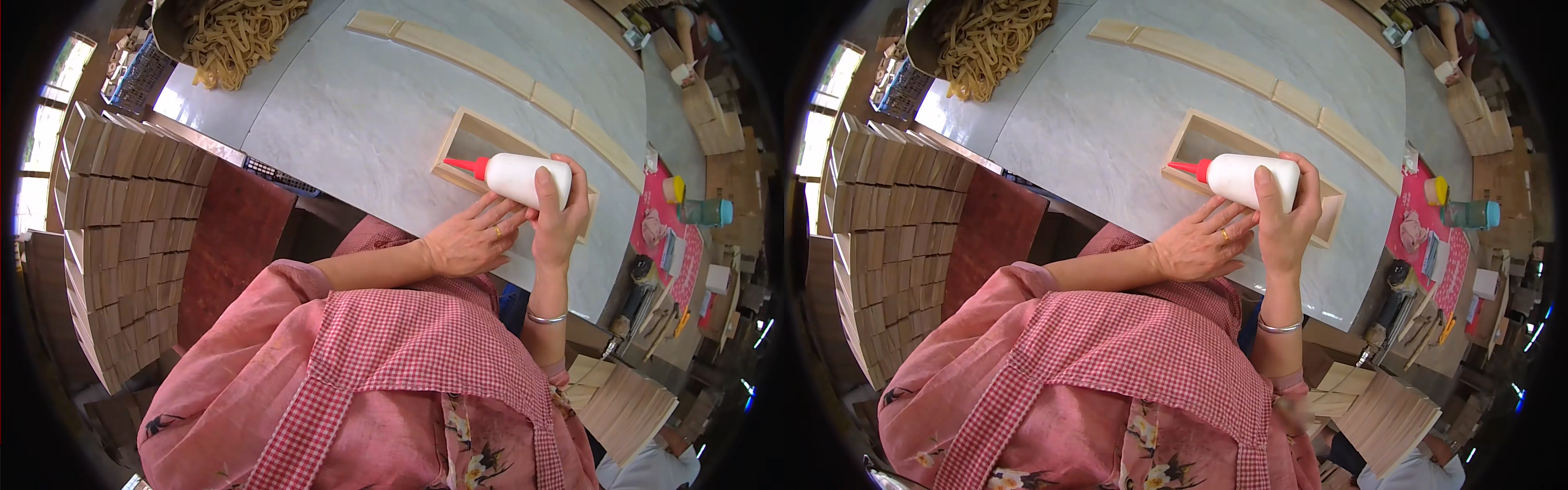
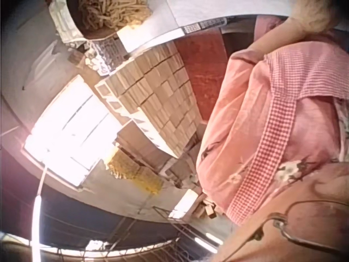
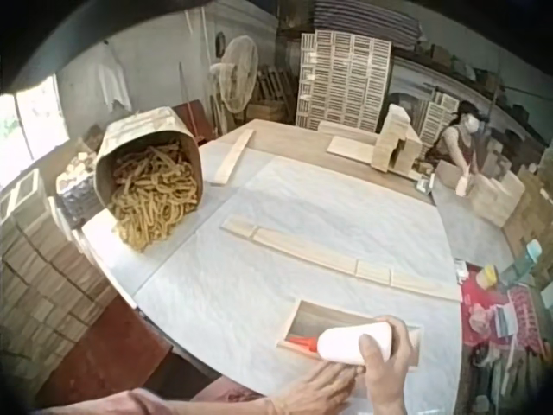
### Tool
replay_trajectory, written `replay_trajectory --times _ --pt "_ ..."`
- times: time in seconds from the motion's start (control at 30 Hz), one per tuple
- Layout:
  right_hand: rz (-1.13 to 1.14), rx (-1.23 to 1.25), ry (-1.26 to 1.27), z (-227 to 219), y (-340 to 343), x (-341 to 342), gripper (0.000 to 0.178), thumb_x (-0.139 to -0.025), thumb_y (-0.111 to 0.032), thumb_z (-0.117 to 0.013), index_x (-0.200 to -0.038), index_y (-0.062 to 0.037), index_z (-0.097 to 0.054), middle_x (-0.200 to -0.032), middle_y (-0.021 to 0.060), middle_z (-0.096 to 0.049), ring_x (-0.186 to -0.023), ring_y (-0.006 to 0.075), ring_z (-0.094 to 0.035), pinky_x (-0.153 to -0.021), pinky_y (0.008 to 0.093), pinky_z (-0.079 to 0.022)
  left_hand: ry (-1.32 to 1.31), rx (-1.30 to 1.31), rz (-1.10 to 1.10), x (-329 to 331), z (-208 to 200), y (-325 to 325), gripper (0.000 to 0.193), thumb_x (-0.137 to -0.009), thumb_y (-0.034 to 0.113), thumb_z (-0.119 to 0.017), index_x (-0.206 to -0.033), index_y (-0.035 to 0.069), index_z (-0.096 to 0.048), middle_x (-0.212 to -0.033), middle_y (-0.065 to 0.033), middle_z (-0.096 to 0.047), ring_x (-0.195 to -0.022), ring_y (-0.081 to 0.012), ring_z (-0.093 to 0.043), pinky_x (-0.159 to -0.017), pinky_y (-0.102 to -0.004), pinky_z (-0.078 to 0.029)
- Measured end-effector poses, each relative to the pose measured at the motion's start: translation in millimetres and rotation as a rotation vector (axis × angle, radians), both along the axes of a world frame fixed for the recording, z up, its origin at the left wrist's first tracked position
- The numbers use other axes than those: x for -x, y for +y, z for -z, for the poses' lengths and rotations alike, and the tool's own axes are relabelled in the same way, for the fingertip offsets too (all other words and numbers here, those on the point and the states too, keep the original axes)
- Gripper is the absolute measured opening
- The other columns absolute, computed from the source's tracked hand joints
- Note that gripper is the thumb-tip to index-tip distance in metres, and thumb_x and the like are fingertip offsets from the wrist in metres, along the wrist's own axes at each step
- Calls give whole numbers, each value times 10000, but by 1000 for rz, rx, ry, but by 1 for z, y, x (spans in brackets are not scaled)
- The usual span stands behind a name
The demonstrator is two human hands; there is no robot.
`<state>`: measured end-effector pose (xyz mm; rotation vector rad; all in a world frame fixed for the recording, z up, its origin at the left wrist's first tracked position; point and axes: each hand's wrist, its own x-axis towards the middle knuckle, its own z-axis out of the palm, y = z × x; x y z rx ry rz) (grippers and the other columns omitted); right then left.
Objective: Assemble rectangular wooden boxes by gluing and nailing wooden strips together at a workbench.
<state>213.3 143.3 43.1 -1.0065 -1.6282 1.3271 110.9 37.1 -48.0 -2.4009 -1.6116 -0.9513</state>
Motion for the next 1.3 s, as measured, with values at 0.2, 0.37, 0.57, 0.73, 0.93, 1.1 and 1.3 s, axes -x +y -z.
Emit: replay_trajectory --times 0.2,0.37,0.57,0.73,0.93,1.1,1.3 --pt "-23 -102 13 11 7 4 383 -943 -277 -708 -1228 -45 -600 -1048 111 -621 -801 150 -568 -605 235 -460 -1 24 0 0 -3 1 461 -888 352 -682 -1185 0 -686 -1553 -194 -428 -1483 -377 -353 -1246 -536 -241" --pt "-25 -64 -13 9 9 7 406 -930 -283 -726 -1210 -24 -589 -1074 129 -634 -876 199 -587 -750 301 -515 6 33 -14 0 -4 1 449 -884 351 -688 -1169 5 -691 -1557 -186 -427 -1478 -369 -361 -1241 -535 -252" --pt "-7 -118 -36 7 9 9 402 -929 -282 -730 -1202 -25 -587 -1076 130 -638 -907 216 -598 -774 313 -522 8 36 -22 -1 -1 0 442 -886 357 -693 -1169 18 -683 -1543 -160 -441 -1480 -353 -361 -1237 -538 -274" --pt "3 -123 -47 5 12 13 398 -926 -277 -737 -1197 -27 -588 -1073 127 -643 -919 222 -602 -789 320 -524 -2 26 -9 -1 2 1 429 -883 348 -696 -1147 10 -689 -1574 -177 -408 -1506 -362 -321 -1239 -533 -258" --pt "57 -136 -42 7 24 24 393 -924 -274 -740 -1193 -29 -591 -1071 124 -649 -927 227 -604 -800 328 -525 -14 23 9 0 1 1 416 -883 338 -699 -1123 -2 -692 -1604 -193 -373 -1523 -371 -288 -1237 -530 -246" --pt "104 -197 -50 8 34 35 387 -926 -276 -740 -1187 -29 -595 -1069 122 -653 -935 233 -607 -812 336 -525 -29 38 18 1 -2 2 413 -889 333 -695 -1121 -8 -688 -1610 -191 -366 -1528 -368 -281 -1233 -530 -249" --pt "153 -229 -66 8 41 39 387 -928 -285 -742 -1179 -25 -602 -1071 126 -659 -943 240 -612 -832 346 -524 -33 54 23 1 -2 3 416 -894 327 -690 -1132 -14 -682 -1620 -189 -351 -1536 -362 -272 -1232 -531 -248"
